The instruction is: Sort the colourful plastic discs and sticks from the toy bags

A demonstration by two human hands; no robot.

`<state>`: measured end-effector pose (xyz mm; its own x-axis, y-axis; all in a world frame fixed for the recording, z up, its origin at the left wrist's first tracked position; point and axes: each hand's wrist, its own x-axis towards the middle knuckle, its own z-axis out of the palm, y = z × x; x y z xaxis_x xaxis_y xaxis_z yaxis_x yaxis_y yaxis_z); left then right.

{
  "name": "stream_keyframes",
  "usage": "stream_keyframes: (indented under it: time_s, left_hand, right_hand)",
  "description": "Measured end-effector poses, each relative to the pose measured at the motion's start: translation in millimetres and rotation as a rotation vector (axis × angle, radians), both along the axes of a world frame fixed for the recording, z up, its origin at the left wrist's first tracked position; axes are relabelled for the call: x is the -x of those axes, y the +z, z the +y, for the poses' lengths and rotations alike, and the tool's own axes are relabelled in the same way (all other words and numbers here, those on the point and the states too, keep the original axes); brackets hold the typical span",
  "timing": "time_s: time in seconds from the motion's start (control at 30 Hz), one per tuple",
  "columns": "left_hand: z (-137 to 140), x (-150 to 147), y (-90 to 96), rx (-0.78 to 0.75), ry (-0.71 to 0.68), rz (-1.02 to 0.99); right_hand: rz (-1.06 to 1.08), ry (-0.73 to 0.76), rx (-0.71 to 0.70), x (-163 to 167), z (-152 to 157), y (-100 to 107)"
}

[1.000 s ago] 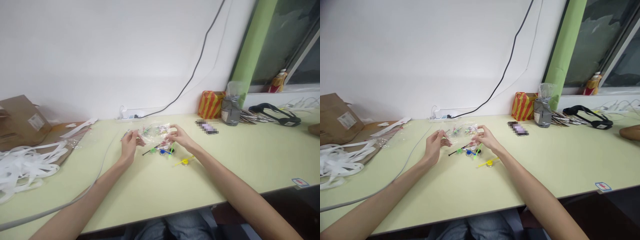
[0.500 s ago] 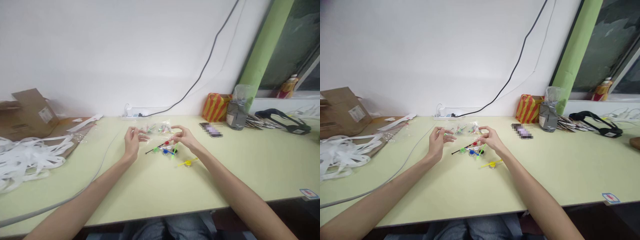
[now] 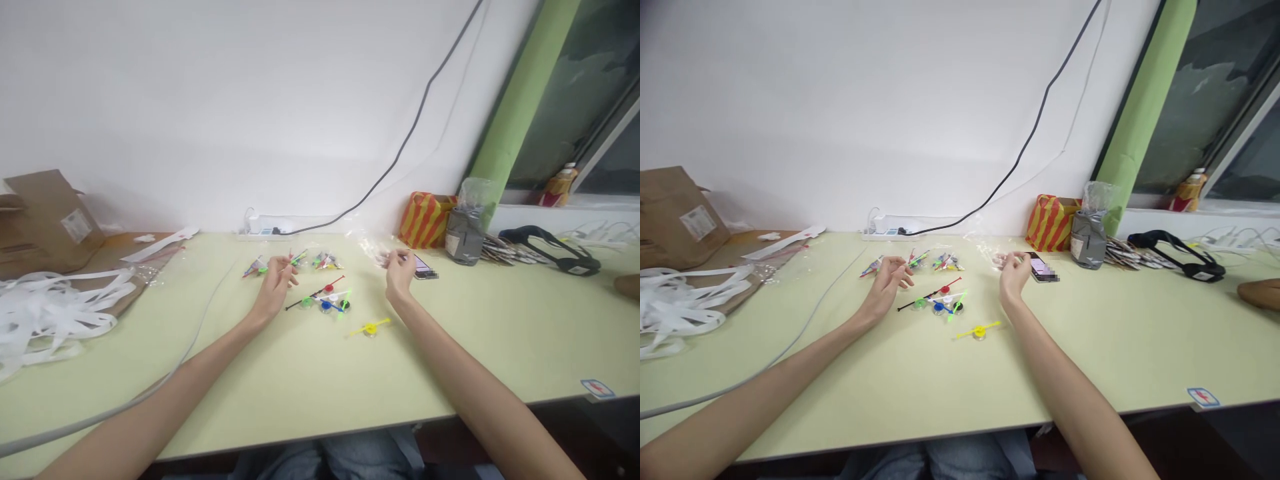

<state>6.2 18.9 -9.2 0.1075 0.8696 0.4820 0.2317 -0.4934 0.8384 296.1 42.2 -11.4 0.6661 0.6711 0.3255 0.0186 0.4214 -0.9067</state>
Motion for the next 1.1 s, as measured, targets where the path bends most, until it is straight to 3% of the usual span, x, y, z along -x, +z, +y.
stream_keyframes:
  time_s: [0.07,0.13,0.2,0.27,0.33,0.4,0.57,0.7,0.87,0.97,1.1]
  left_hand:
    - [3,1,-2.4,-0.024,0.012,0.033]
    - [5,3,-3.5,-0.031,0.025,0.043]
    - [7,5,-4.5,-0.034,0.035,0.054]
    - [9,6,-5.4,-0.035,0.038,0.071]
    - [9,7,-5.0,-0.026,0.043,0.097]
    - [6,7,-2.5,-0.022,0.035,0.172]
    - [-12,1,7.4,-0.175,-0.164,0.571]
    - [-29,-11,9.0,-0.184,-0.273,0.808]
    - [-44,-22,9.7,-0.222,-0.389,0.919]
    - [-50,-25,13.0,-0.267,-0.427,0.949]
    - [-53,-29,15.0,-0.281,-0.441,0.935]
  right_hand:
    - [-0.181,-0.164,-0.053,-15,5,-1]
    - [-0.460,-0.205,-0.044,-23,7,-3]
    - [-0.773,-0.112,0.083,-23,8,-7]
    - [-1.059,0.070,0.298,-18,9,-12]
    - [-1.261,0.236,0.472,-12,10,-17]
    - [-1.373,0.334,0.536,-9,12,-22]
    - [-1.451,0.447,0.607,-11,14,-27]
    - [-1.429,0.390,0.529,-10,14,-26]
    - [-1.315,0.309,0.301,1,7,-12]
    - [-1.266,0.356,0.161,10,-3,-2]
    - [-1.315,0.454,0.102,22,-15,5]
